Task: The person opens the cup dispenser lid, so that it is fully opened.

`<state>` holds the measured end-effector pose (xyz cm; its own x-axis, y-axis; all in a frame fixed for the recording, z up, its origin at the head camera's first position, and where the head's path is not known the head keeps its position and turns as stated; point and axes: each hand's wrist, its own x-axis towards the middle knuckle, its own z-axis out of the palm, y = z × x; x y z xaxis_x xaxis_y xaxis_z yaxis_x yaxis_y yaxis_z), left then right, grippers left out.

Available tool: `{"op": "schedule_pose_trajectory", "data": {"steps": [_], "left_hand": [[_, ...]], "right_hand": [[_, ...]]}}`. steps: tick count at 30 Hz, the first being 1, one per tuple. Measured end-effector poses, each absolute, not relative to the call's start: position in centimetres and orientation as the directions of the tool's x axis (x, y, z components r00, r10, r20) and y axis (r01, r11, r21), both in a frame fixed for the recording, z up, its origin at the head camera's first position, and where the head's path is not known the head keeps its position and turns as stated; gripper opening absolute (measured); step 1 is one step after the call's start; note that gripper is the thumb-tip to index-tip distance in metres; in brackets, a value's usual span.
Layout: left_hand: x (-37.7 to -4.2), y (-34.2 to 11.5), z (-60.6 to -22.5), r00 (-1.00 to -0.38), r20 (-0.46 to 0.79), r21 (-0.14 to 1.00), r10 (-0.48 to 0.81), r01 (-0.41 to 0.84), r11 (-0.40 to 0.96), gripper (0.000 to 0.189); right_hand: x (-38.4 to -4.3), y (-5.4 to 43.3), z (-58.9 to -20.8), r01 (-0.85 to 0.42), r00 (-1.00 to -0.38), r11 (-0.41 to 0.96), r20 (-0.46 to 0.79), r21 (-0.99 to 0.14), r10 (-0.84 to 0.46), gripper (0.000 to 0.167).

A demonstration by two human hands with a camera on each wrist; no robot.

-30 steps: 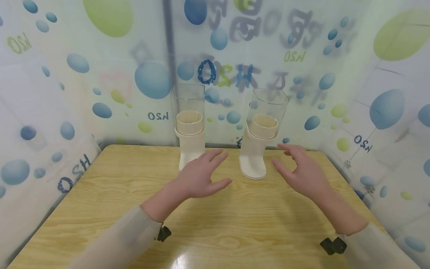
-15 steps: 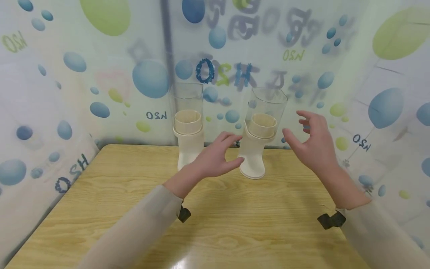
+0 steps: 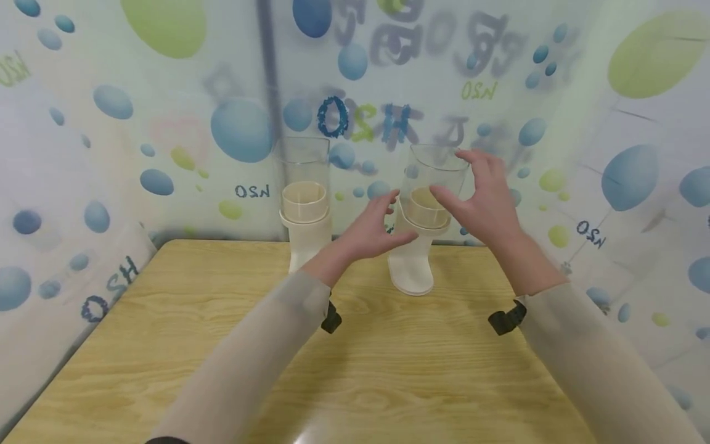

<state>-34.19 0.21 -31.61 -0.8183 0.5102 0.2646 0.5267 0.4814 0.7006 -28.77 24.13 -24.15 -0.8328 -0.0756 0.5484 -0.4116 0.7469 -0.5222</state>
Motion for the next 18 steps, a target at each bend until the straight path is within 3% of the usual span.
{"op": "schedule_pose_trajectory", "data": {"steps": [10, 18], "left_hand": [[-36.1, 2.5, -30.9, -0.858, 0.224, 0.802, 0.463, 0.432, 0.413, 0.126], [-37.3, 4.3, -31.3, -0.859, 0.217, 0.826, 0.464, 0.415, 0.382, 0.143]], "right_hand": [[-30.6, 22.5, -24.8, -0.406, -0.834, 0.766, 0.545, -0.499, -0.086, 0.070], [-31.1, 21.9, -26.3, -0.405, -0.783, 0.757, 0.621, -0.512, 0.001, 0.068]]}}
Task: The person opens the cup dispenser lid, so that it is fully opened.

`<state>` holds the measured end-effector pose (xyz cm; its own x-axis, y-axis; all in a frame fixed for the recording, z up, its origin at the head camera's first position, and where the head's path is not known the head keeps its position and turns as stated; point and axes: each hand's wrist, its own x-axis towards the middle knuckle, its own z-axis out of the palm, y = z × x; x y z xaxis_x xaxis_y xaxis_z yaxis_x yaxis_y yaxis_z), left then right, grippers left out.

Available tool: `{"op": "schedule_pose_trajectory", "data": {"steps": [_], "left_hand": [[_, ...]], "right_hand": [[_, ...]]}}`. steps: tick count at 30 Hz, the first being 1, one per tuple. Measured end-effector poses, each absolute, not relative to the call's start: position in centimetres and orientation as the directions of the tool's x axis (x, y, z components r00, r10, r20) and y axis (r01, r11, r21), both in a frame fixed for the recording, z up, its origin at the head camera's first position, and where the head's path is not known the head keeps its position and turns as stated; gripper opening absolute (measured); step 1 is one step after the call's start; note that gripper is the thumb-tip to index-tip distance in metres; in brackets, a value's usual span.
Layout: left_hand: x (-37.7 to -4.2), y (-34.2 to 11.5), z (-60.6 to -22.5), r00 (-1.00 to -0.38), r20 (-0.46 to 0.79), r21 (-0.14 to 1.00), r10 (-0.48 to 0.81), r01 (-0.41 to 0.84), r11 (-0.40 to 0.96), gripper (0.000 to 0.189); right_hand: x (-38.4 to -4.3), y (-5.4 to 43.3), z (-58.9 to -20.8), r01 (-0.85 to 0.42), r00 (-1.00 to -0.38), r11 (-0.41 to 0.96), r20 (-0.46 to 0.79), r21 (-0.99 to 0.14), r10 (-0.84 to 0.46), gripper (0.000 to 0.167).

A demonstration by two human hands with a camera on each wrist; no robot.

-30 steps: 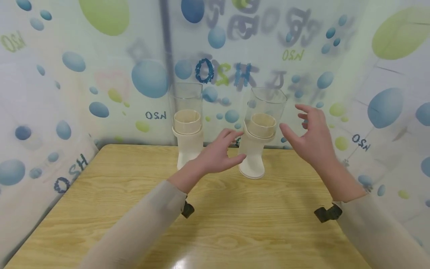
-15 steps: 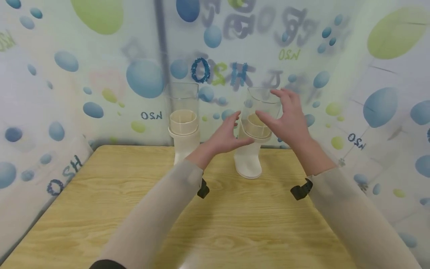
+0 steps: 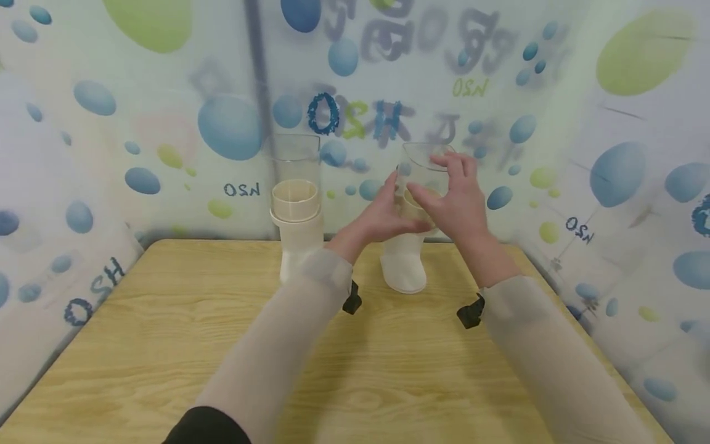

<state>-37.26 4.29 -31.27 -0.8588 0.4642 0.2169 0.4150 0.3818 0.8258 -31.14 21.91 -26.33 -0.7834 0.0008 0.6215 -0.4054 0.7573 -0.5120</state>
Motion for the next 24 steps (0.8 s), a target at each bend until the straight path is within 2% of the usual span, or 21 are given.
{"op": "schedule_pose_trajectory", "data": {"steps": [9, 18, 24], "left_hand": [[-36.3, 5.6, -32.3, -0.896, 0.260, 0.750, 0.359, 0.422, 0.509, 0.142], [-35.0, 6.7, -33.1, -0.918, 0.313, 0.702, 0.245, 0.397, 0.591, 0.138], [-34.4, 7.3, -33.5, -0.929, 0.315, 0.712, 0.196, 0.368, 0.598, 0.134]], "right_hand": [[-31.8, 21.3, -27.5, -0.458, -0.712, 0.717, 0.700, -0.526, 0.059, 0.073], [-32.1, 21.5, -28.1, -0.459, -0.731, 0.655, 0.675, -0.600, 0.105, 0.079], [-32.2, 21.2, -28.4, -0.435, -0.743, 0.610, 0.647, -0.662, 0.172, 0.082]]}}
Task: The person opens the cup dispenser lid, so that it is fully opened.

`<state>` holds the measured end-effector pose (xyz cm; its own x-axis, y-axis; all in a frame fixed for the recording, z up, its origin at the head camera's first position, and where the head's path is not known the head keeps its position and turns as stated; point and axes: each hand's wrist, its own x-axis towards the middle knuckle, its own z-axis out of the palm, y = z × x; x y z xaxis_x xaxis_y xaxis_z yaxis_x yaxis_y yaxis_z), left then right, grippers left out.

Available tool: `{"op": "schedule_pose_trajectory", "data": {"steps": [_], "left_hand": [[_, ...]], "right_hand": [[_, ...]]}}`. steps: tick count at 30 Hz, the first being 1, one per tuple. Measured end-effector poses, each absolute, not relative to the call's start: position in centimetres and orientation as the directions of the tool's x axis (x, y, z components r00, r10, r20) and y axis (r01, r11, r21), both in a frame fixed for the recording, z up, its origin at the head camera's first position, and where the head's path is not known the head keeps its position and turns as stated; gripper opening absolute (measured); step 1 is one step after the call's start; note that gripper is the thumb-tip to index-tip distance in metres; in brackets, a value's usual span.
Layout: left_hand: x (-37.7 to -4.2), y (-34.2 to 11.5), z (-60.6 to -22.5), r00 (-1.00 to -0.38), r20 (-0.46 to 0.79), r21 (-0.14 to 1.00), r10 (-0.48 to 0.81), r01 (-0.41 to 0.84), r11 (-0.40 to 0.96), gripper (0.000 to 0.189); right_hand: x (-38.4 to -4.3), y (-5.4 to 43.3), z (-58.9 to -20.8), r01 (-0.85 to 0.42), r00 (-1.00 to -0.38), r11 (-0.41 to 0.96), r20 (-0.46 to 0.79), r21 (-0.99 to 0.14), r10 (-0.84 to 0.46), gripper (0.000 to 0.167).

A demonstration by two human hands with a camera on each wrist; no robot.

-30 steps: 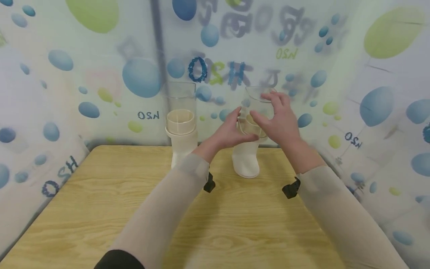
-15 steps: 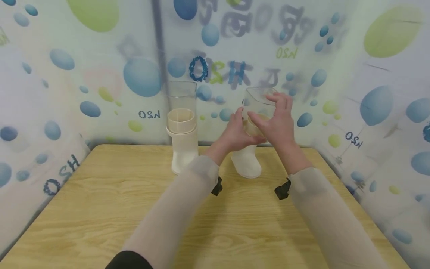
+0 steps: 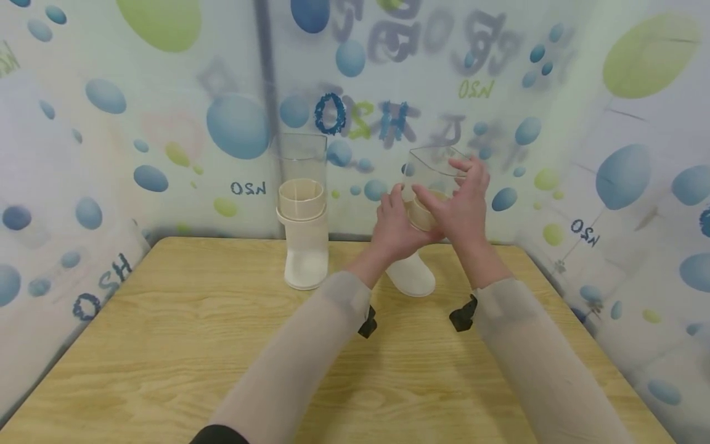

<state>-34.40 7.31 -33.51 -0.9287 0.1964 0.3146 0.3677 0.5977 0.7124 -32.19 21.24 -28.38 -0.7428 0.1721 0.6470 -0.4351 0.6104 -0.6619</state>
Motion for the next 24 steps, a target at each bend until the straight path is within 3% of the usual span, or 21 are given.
{"op": "schedule_pose_trajectory", "data": {"steps": [9, 19, 24], "left_hand": [[-34.8, 8.0, -33.4, -0.940, 0.297, 0.800, 0.169, 0.342, 0.493, 0.133], [-34.8, 7.5, -33.3, -0.936, 0.291, 0.774, 0.196, 0.351, 0.528, 0.133], [-34.9, 7.3, -33.3, -0.933, 0.300, 0.749, 0.198, 0.359, 0.557, 0.135]], "right_hand": [[-32.2, 20.9, -28.2, -0.361, -0.769, 0.592, 0.589, -0.721, 0.249, 0.087], [-31.8, 20.9, -27.3, -0.292, -0.807, 0.557, 0.513, -0.778, 0.293, 0.087], [-31.5, 20.7, -26.9, -0.285, -0.801, 0.658, 0.550, -0.697, 0.237, 0.082]]}}
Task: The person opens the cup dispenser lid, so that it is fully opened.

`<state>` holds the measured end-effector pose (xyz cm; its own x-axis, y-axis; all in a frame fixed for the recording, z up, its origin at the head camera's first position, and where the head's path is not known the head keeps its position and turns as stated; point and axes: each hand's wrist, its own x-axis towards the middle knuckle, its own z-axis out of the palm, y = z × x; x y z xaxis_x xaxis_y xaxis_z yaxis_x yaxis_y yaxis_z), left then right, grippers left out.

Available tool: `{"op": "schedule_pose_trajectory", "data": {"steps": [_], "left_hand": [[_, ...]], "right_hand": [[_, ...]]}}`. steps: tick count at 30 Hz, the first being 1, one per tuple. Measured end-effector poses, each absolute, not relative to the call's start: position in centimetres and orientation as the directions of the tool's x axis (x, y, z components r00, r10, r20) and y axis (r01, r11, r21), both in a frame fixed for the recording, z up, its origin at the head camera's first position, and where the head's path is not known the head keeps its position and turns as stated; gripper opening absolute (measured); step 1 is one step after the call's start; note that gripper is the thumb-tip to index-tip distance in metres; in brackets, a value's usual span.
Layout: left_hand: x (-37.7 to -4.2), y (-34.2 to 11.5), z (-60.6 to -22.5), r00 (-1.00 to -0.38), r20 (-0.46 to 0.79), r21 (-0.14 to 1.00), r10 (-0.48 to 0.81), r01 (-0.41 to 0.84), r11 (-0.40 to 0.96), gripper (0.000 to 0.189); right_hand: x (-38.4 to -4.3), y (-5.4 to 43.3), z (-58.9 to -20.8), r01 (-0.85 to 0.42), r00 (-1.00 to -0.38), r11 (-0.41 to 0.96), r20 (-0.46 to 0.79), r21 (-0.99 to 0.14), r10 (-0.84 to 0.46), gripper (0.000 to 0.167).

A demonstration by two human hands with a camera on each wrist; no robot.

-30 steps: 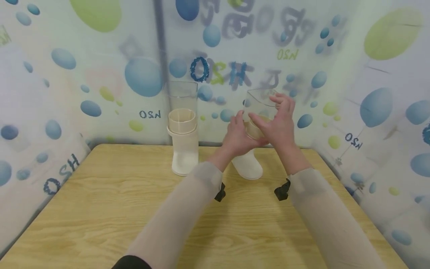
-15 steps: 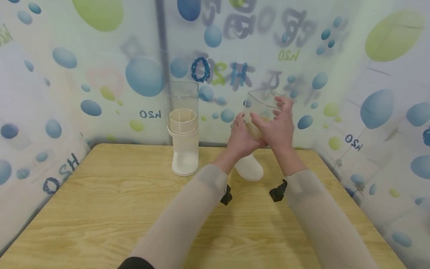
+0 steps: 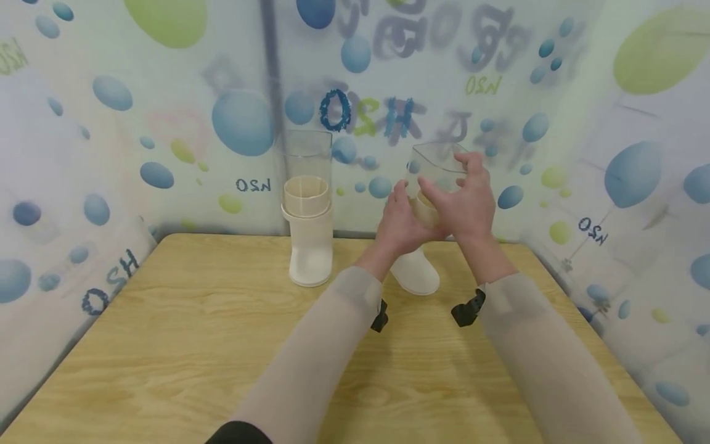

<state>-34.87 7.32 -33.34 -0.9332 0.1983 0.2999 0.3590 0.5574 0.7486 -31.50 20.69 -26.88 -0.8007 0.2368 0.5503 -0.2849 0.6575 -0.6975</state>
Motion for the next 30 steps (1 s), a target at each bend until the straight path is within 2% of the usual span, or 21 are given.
{"op": "schedule_pose_trajectory", "data": {"steps": [2, 8, 13, 19, 23, 30], "left_hand": [[-34.9, 7.3, -33.2, -0.929, 0.306, 0.749, 0.209, 0.370, 0.550, 0.135], [-34.7, 7.1, -33.2, -0.930, 0.294, 0.770, 0.222, 0.368, 0.521, 0.134], [-35.0, 7.0, -33.1, -0.929, 0.288, 0.772, 0.233, 0.369, 0.517, 0.135], [-35.1, 6.6, -33.0, -0.932, 0.272, 0.778, 0.239, 0.359, 0.515, 0.135], [-35.2, 6.5, -33.0, -0.932, 0.269, 0.781, 0.245, 0.360, 0.511, 0.135], [-35.4, 6.6, -32.8, -0.923, 0.281, 0.789, 0.264, 0.378, 0.483, 0.137]], "right_hand": [[-31.4, 20.8, -26.6, -0.275, -0.792, 0.690, 0.565, -0.669, 0.231, 0.080], [-31.1, 20.8, -26.1, -0.263, -0.813, 0.661, 0.530, -0.702, 0.240, 0.079], [-31.1, 20.5, -25.8, -0.241, -0.792, 0.767, 0.577, -0.595, 0.199, 0.075], [-31.0, 20.6, -25.3, -0.227, -0.819, 0.726, 0.530, -0.649, 0.218, 0.077], [-30.7, 20.4, -25.2, -0.208, -0.821, 0.762, 0.533, -0.613, 0.205, 0.078], [-30.2, 20.8, -24.5, -0.168, -0.839, 0.760, 0.496, -0.628, 0.225, 0.084]]}}
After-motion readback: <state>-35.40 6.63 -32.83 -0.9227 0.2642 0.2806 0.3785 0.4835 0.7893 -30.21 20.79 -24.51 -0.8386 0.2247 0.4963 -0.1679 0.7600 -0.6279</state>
